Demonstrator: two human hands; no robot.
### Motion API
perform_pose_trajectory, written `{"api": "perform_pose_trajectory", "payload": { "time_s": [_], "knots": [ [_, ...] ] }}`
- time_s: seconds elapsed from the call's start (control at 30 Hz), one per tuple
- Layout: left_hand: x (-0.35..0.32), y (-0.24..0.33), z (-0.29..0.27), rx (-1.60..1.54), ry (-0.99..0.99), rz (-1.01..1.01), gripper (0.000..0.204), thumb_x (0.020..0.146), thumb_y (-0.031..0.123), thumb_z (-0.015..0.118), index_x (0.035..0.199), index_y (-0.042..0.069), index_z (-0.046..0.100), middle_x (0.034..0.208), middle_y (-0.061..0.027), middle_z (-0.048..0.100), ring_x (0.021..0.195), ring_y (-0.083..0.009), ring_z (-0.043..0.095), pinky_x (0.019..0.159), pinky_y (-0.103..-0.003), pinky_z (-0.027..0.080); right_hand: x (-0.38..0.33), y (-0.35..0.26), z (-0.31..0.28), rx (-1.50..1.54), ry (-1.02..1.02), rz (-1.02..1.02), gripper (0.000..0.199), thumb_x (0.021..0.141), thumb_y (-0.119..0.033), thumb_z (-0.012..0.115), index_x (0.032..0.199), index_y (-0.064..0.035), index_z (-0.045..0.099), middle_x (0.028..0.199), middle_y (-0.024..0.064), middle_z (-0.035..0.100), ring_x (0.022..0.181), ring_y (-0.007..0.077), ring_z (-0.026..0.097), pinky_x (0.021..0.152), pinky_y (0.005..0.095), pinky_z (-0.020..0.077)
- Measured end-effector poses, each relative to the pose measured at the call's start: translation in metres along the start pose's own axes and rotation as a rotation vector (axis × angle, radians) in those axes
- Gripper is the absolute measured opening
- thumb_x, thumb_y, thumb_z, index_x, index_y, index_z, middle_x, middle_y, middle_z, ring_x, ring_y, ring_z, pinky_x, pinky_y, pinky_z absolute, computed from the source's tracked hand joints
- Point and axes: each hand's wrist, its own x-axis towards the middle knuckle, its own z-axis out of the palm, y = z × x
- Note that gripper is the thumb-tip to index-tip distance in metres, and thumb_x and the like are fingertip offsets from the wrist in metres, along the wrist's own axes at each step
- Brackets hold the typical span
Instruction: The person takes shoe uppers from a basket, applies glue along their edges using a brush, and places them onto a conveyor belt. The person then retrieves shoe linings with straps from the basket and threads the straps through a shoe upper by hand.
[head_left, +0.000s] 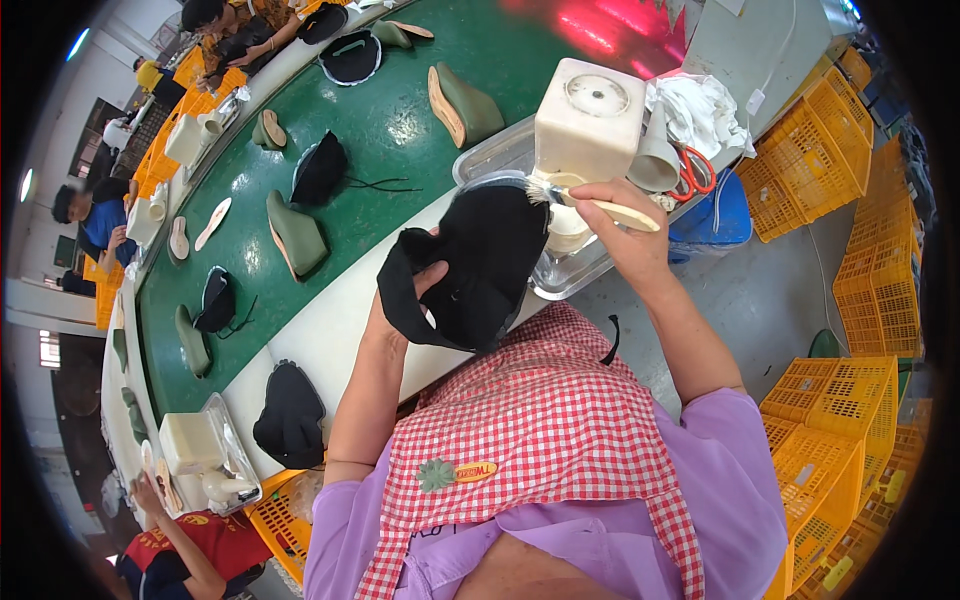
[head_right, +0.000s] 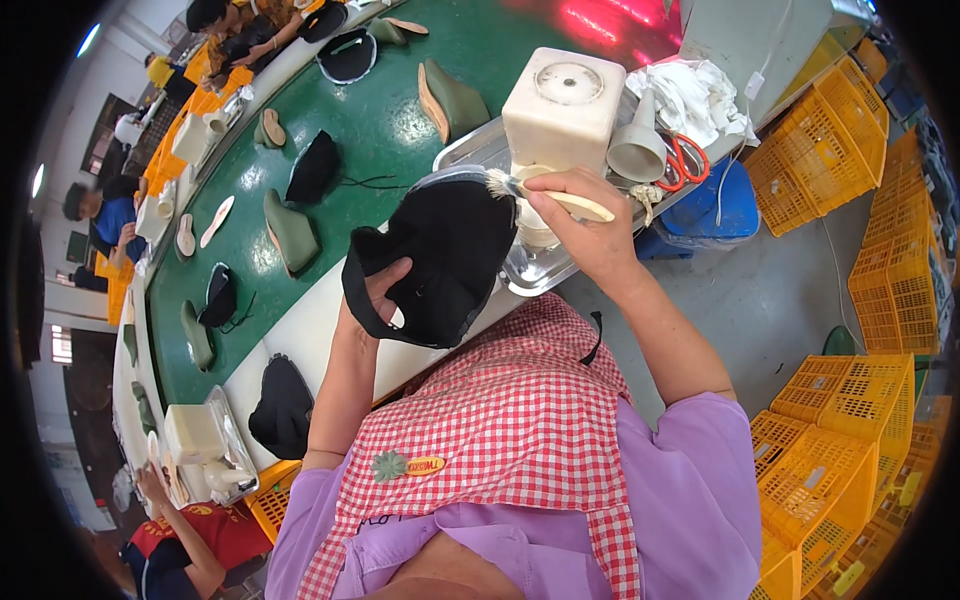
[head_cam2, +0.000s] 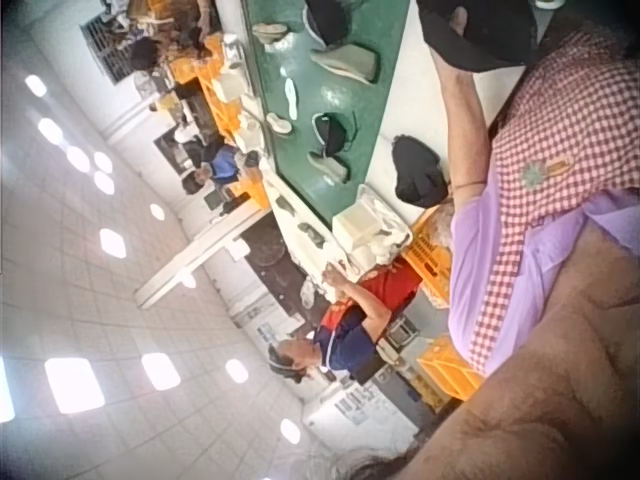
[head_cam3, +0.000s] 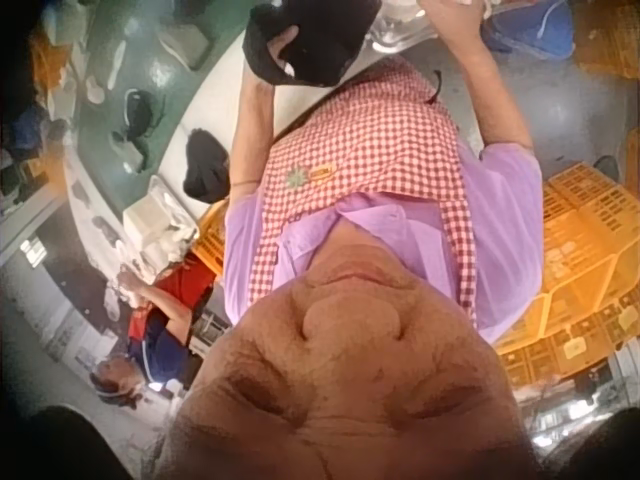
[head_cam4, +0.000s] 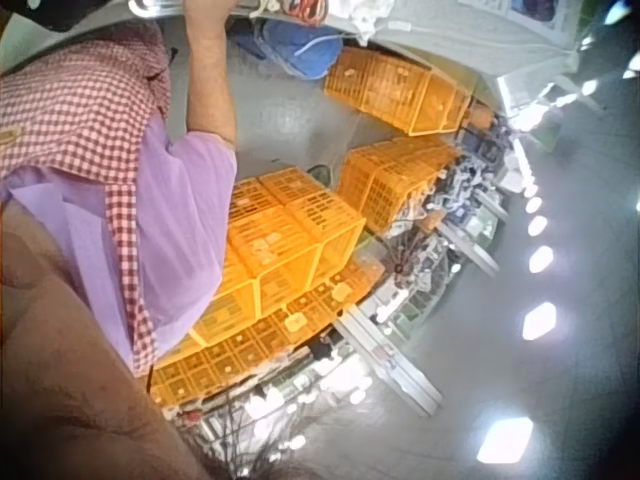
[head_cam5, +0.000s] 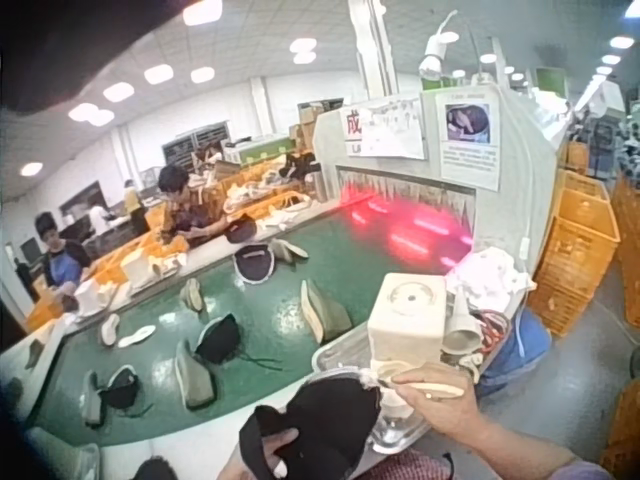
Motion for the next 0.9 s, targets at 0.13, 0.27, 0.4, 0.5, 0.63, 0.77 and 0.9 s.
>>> {"api": "perform_pose_trajectory", "payload": {
  "time_s": [0.13,0.27,0.4,0.5,0.63,0.77,0.9],
  "knots": [
    [0.001,0.001,-0.001,-0.158,-0.052,0.105,0.048,0.080,-0.005,0.070,0.126,0.002,0.056,0.120,-0.0119,0.063,0.111,-0.0261,0.061,0.097,-0.040,0.050,-0.024,0.021,0.011,0.042,0.062,0.095,0.013,0.084,-0.008,0.070,0.095,-0.0023,0.072,0.089,0.0085,0.069,0.081,0.0164,0.065,0.075,0.0276,0.0499],
    [0.001,0.005,0.009,-0.176,-0.003,0.104,0.048,0.080,-0.006,0.070,0.125,0.002,0.056,0.120,-0.0126,0.063,0.111,-0.0276,0.062,0.097,-0.041,0.051,-0.046,0.018,0.018,0.086,-0.062,0.207,0.013,0.087,-0.007,0.067,0.099,-0.0011,0.071,0.091,0.0063,0.068,0.084,0.0118,0.062,0.077,0.0246,0.0470],
    [0.006,0.003,0.011,-0.203,0.009,0.147,0.048,0.079,-0.007,0.070,0.124,0.001,0.057,0.119,-0.0125,0.064,0.110,-0.0276,0.062,0.096,-0.041,0.051,-0.048,0.016,0.018,0.111,-0.101,0.165,0.014,0.087,-0.007,0.067,0.099,-0.0014,0.071,0.090,0.0064,0.068,0.084,0.0120,0.062,0.077,0.0245,0.0468],
    [0.009,0.001,0.010,-0.210,0.019,0.157,0.047,0.080,-0.007,0.070,0.124,0.002,0.057,0.119,-0.0123,0.064,0.109,-0.0274,0.061,0.095,-0.042,0.051,-0.041,0.008,0.012,0.092,-0.123,0.209,0.015,0.087,-0.007,0.067,0.100,-0.0014,0.071,0.091,0.0053,0.068,0.085,0.0114,0.062,0.077,0.0245,0.0470],
    [0.011,-0.001,0.014,-0.239,-0.026,0.180,0.044,0.081,-0.006,0.070,0.123,0.003,0.058,0.119,-0.0113,0.064,0.109,-0.0271,0.062,0.095,-0.041,0.051,-0.033,0.009,0.017,0.193,0.050,0.255,0.016,0.089,-0.009,0.066,0.102,-0.0010,0.071,0.092,0.0027,0.068,0.084,0.0086,0.062,0.076,0.0223,0.0474],
    [0.016,-0.004,0.011,-0.255,0.023,0.189,0.046,0.081,-0.005,0.070,0.124,0.004,0.057,0.121,-0.0099,0.062,0.110,-0.0262,0.060,0.095,-0.041,0.051,-0.035,0.011,0.022,0.293,-0.068,0.340,0.016,0.090,-0.010,0.066,0.101,-0.0006,0.071,0.089,0.0035,0.069,0.081,0.0085,0.062,0.075,0.0225,0.0483],
    [0.021,-0.007,0.003,-0.157,0.036,0.296,0.046,0.086,-0.002,0.067,0.130,0.002,0.053,0.125,-0.0079,0.060,0.113,-0.0213,0.058,0.098,-0.036,0.047,-0.040,0.009,0.021,0.427,-0.176,0.471,0.016,0.090,-0.011,0.066,0.099,0.0001,0.071,0.087,0.0041,0.069,0.077,0.0087,0.062,0.073,0.0227,0.0488]
  ]
}}
